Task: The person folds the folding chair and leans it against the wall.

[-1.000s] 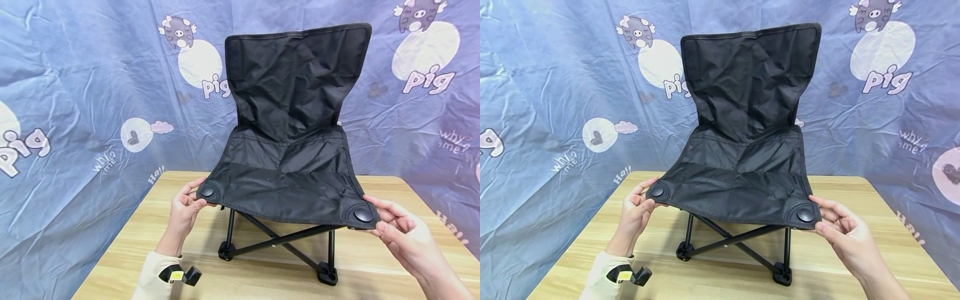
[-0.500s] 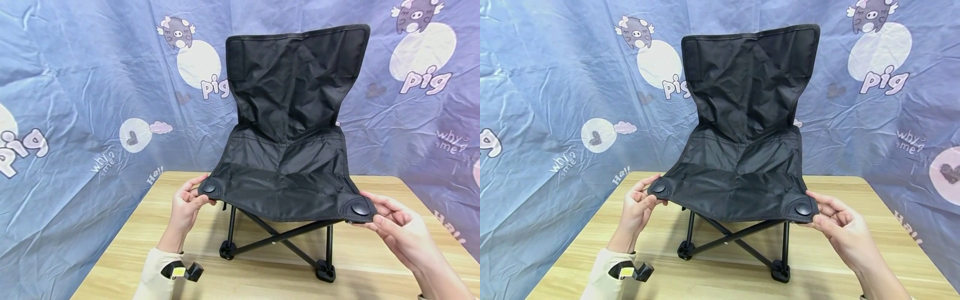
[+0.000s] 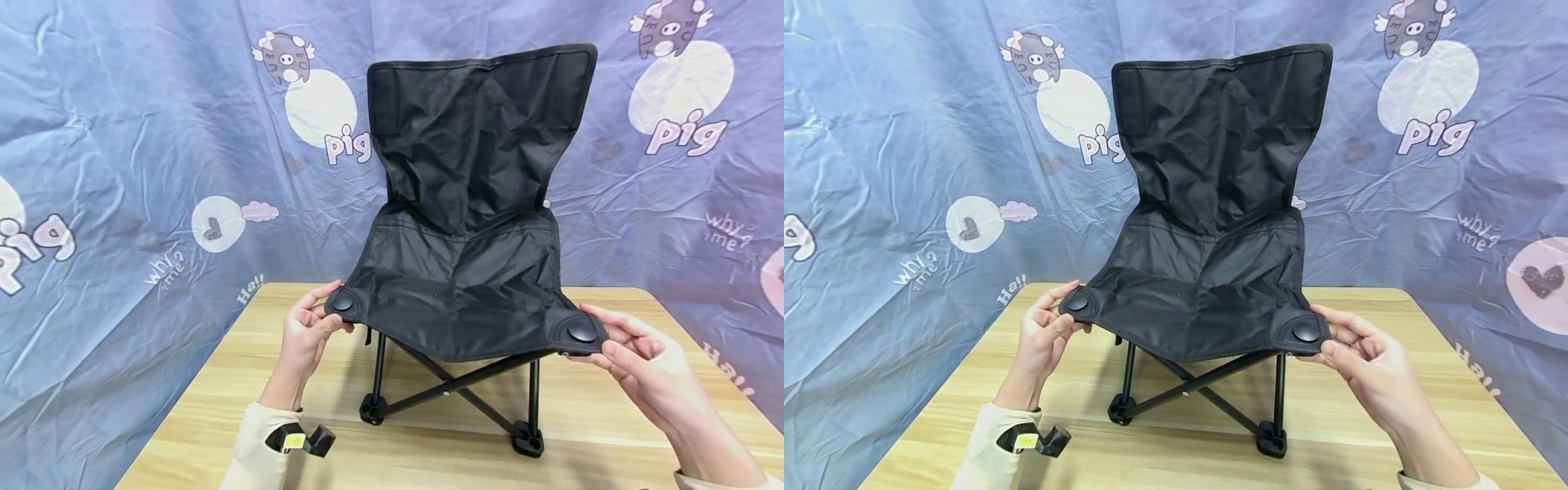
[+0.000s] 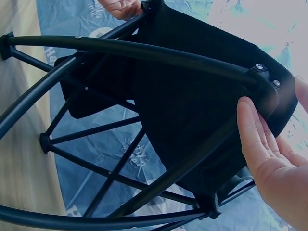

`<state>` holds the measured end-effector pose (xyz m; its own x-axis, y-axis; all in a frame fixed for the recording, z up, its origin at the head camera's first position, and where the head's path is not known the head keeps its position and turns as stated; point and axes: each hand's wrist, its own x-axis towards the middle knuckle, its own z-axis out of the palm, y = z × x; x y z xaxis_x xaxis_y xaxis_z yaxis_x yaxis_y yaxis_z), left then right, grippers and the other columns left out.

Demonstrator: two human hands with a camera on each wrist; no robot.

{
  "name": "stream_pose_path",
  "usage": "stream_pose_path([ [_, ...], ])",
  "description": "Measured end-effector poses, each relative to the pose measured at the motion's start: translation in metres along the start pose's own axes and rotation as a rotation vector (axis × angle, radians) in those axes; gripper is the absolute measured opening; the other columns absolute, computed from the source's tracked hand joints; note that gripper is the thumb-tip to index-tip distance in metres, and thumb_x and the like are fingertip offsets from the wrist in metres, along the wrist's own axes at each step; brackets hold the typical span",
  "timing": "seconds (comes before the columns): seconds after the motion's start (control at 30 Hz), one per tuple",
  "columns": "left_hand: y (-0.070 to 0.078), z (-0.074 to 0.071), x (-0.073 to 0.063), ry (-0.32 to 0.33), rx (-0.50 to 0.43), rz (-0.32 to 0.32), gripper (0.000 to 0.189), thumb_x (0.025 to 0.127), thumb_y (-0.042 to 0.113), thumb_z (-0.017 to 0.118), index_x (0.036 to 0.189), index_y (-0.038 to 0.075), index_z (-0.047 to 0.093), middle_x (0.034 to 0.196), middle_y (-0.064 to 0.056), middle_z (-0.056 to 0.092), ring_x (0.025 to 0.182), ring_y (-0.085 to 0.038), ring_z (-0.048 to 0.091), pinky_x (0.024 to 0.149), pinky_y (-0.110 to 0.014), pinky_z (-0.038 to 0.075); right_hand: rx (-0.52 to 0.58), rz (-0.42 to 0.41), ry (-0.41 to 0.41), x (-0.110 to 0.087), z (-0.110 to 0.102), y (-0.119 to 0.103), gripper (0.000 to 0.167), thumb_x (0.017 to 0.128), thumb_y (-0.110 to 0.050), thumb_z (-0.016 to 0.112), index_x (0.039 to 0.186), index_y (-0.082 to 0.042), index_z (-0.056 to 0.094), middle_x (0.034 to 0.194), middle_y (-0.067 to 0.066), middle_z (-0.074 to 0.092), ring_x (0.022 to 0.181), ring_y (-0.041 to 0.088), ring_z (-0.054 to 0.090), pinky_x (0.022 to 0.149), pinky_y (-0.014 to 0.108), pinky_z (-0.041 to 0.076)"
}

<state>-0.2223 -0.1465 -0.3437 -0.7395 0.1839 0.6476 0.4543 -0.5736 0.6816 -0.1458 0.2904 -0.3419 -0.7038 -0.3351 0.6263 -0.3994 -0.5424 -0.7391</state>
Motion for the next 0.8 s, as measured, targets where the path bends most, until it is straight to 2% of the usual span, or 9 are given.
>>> stream_pose_path([
  [0.2,-0.001,0.001,0.002,-0.008,-0.032,0.011,0.039,0.086,0.000,0.074,0.125,0.003,0.066,0.099,-0.012,0.074,0.074,-0.017,0.071,0.070,-0.027,0.058,0.025,0.006,-0.015,0.004,-0.001,0.000,0.048,0.099,0.019,0.028,0.144,0.010,0.043,0.133,0.024,0.059,0.113,0.032,0.064,0.095,0.036,0.052],
  [0.37,-0.001,0.003,0.004,-0.021,-0.027,0.015,0.039,0.087,0.001,0.074,0.125,0.002,0.065,0.098,-0.012,0.074,0.073,-0.016,0.071,0.071,-0.027,0.058,0.062,-0.006,-0.025,0.007,0.000,0.001,0.048,0.098,0.019,0.027,0.143,0.012,0.043,0.135,0.025,0.057,0.117,0.032,0.062,0.095,0.038,0.051],
  [0.7,-0.002,0.003,0.008,-0.052,0.001,0.012,0.041,0.088,0.008,0.076,0.127,0.003,0.064,0.100,-0.011,0.073,0.076,-0.016,0.071,0.071,-0.027,0.059,-0.060,-0.003,-0.016,0.010,0.000,-0.002,0.048,0.099,0.017,0.030,0.143,0.008,0.046,0.141,0.017,0.054,0.118,0.026,0.062,0.095,0.037,0.052],
  [0.8,-0.001,0.003,0.009,-0.061,0.007,0.008,0.043,0.088,0.011,0.076,0.129,0.003,0.063,0.100,-0.011,0.073,0.075,-0.016,0.071,0.071,-0.027,0.059,-0.013,-0.033,-0.033,0.013,0.002,-0.001,0.047,0.098,0.018,0.028,0.141,0.012,0.046,0.144,0.019,0.052,0.119,0.028,0.060,0.095,0.039,0.052],
])
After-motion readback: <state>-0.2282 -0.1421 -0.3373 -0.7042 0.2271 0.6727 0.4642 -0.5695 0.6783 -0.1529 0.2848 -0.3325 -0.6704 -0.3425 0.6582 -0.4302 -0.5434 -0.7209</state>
